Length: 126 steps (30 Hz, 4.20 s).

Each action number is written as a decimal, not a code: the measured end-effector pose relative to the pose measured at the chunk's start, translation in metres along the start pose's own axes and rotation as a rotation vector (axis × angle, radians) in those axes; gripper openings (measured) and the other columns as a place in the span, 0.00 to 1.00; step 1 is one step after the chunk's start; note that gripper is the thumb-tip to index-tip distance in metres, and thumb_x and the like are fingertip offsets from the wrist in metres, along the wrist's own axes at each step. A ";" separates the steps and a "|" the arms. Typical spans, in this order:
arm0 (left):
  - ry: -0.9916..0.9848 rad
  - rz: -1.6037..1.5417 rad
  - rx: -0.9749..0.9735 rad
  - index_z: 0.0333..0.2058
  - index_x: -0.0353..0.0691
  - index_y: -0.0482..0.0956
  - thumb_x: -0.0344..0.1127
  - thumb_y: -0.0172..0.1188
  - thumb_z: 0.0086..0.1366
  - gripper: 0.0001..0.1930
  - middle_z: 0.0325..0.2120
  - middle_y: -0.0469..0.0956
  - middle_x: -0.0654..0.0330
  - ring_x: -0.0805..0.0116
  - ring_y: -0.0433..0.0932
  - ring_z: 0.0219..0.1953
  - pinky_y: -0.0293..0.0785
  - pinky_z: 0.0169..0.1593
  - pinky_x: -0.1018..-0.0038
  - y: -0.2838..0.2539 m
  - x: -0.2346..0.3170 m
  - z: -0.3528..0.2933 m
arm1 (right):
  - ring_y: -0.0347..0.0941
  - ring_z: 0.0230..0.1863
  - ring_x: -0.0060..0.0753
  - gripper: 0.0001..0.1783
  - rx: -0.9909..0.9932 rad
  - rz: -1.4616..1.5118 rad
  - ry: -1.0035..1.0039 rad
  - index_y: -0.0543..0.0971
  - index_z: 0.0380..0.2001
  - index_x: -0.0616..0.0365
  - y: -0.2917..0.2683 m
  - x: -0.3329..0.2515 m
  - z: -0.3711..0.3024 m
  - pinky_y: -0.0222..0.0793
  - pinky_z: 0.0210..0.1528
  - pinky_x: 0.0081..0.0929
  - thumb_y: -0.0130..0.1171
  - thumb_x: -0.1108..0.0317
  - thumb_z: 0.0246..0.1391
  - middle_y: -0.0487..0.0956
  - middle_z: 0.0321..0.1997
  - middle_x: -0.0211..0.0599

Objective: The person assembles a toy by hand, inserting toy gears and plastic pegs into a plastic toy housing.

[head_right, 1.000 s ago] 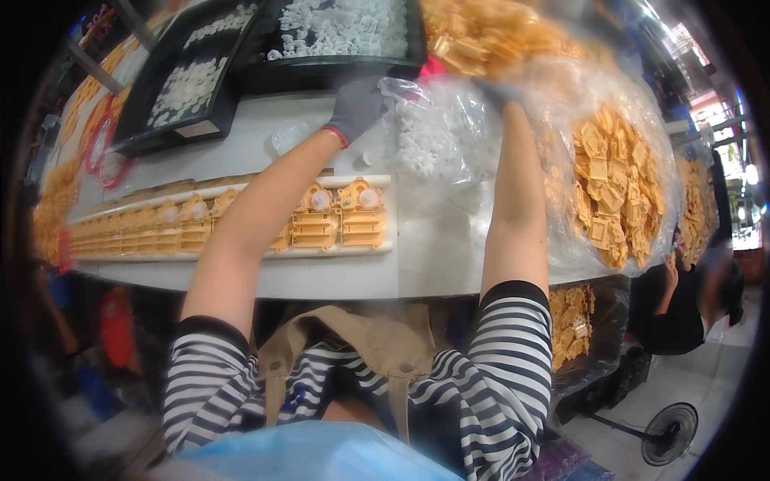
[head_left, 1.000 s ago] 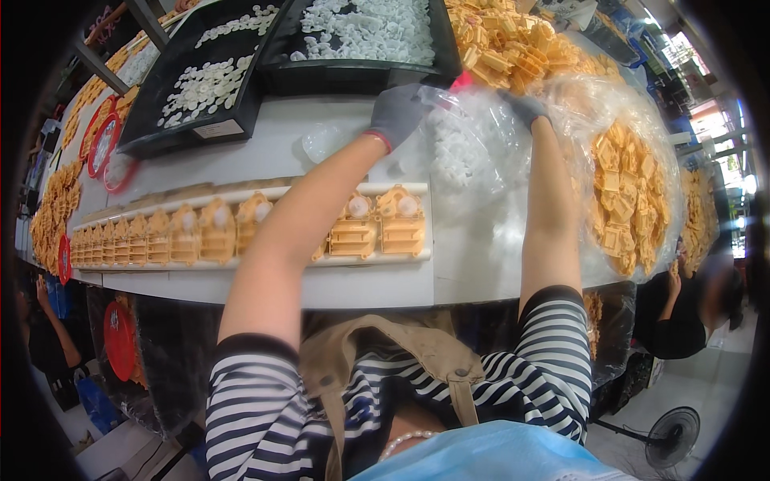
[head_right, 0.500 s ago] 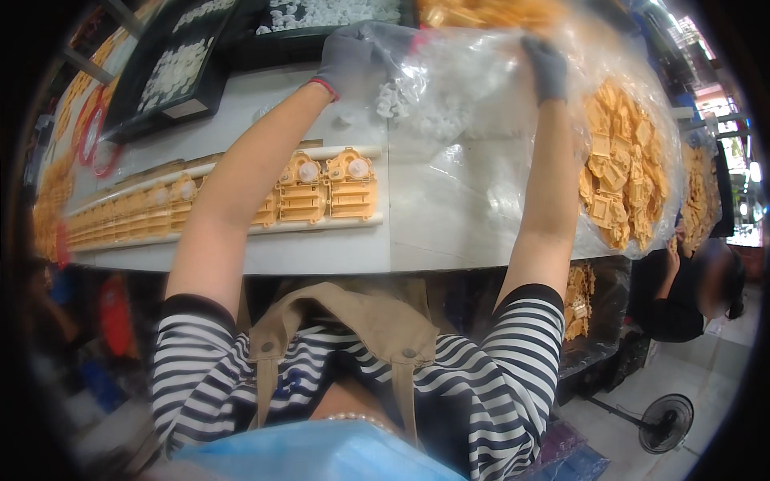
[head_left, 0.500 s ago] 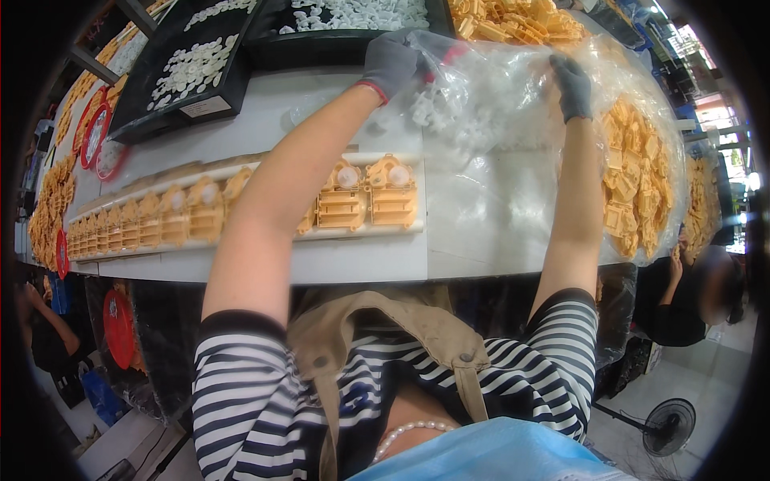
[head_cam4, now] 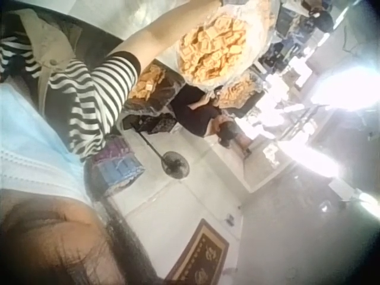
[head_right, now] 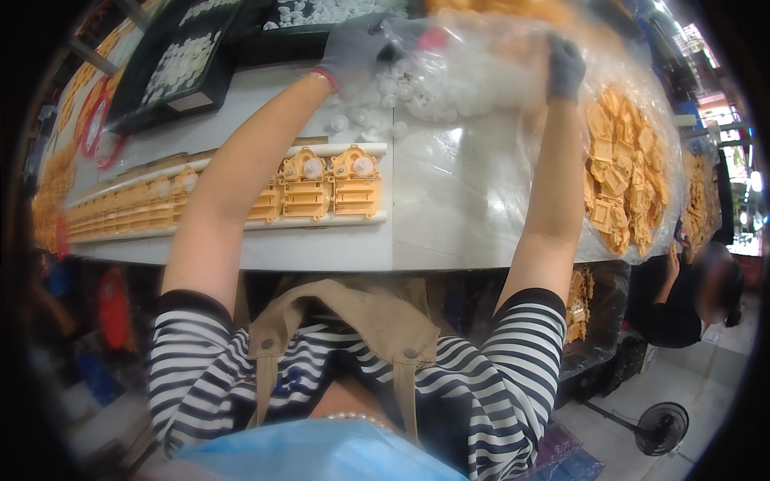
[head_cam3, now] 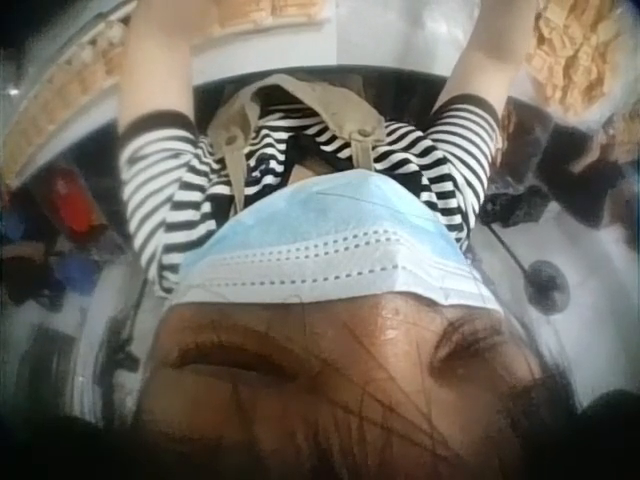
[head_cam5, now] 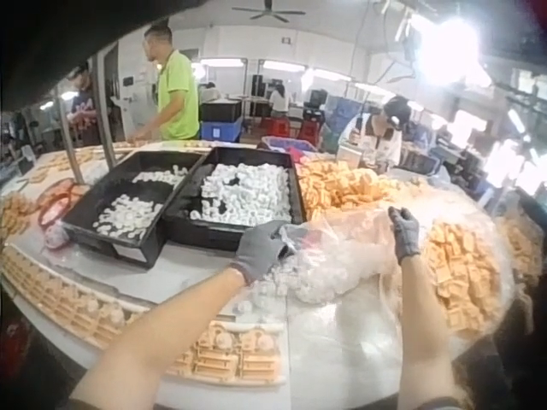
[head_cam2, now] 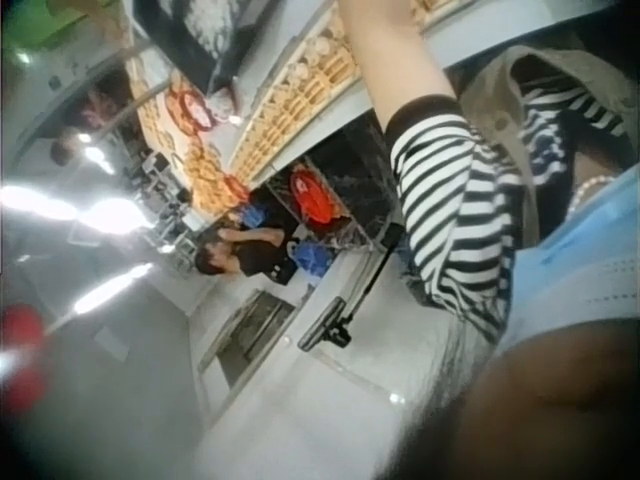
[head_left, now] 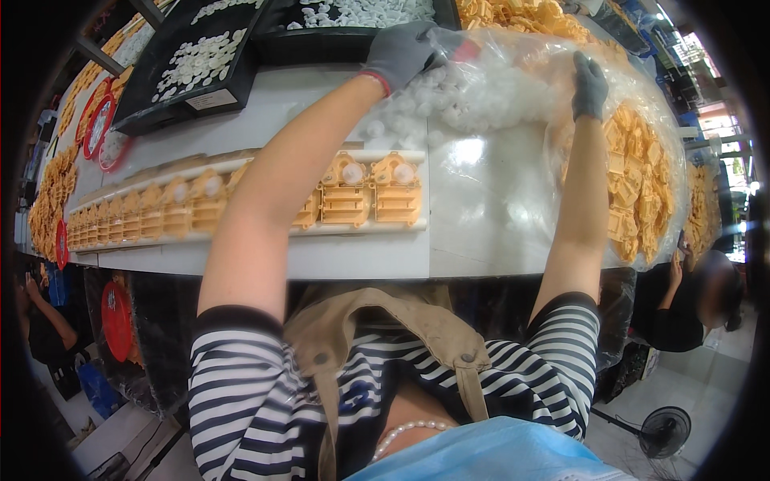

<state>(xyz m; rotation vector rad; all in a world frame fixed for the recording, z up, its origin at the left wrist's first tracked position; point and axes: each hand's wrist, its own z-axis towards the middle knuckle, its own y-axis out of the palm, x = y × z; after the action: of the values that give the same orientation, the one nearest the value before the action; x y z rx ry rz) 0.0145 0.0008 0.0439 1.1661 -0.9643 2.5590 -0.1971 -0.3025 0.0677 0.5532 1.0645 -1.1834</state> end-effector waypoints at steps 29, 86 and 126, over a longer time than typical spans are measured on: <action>-0.285 -0.042 0.514 0.47 0.29 0.78 0.21 0.57 0.65 0.12 0.42 0.81 0.55 0.71 0.79 0.44 0.75 0.50 0.77 -0.259 -0.035 -0.294 | 0.74 0.30 0.19 0.12 -0.595 -0.424 0.098 0.80 0.42 0.60 0.044 -0.078 -0.264 0.72 0.35 0.20 0.63 0.72 0.54 0.81 0.31 0.31; 0.008 0.250 0.450 0.43 0.34 0.80 0.20 0.60 0.58 0.13 0.39 0.81 0.50 0.55 0.81 0.40 0.78 0.44 0.66 -0.238 -0.046 -0.308 | 0.63 0.27 0.13 0.06 -1.106 1.044 0.964 0.77 0.37 0.55 0.234 -0.105 -0.204 0.58 0.24 0.11 0.59 0.66 0.59 0.70 0.29 0.21; -0.252 0.824 0.437 0.55 0.43 0.71 0.53 0.61 0.60 0.28 0.57 0.69 0.54 0.43 0.66 0.58 0.54 0.61 0.39 -0.339 -0.106 -0.321 | 0.76 0.41 0.38 0.08 -1.040 -0.573 -1.287 0.81 0.38 0.48 0.466 -0.257 -0.409 0.74 0.41 0.34 0.59 0.63 0.54 0.79 0.37 0.34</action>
<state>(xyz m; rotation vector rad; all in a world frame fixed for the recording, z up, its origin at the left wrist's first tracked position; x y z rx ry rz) 0.0230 0.4748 -0.0234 1.4496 -1.1569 3.4704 0.0829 0.3071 0.0390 -1.2626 0.5111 -0.9596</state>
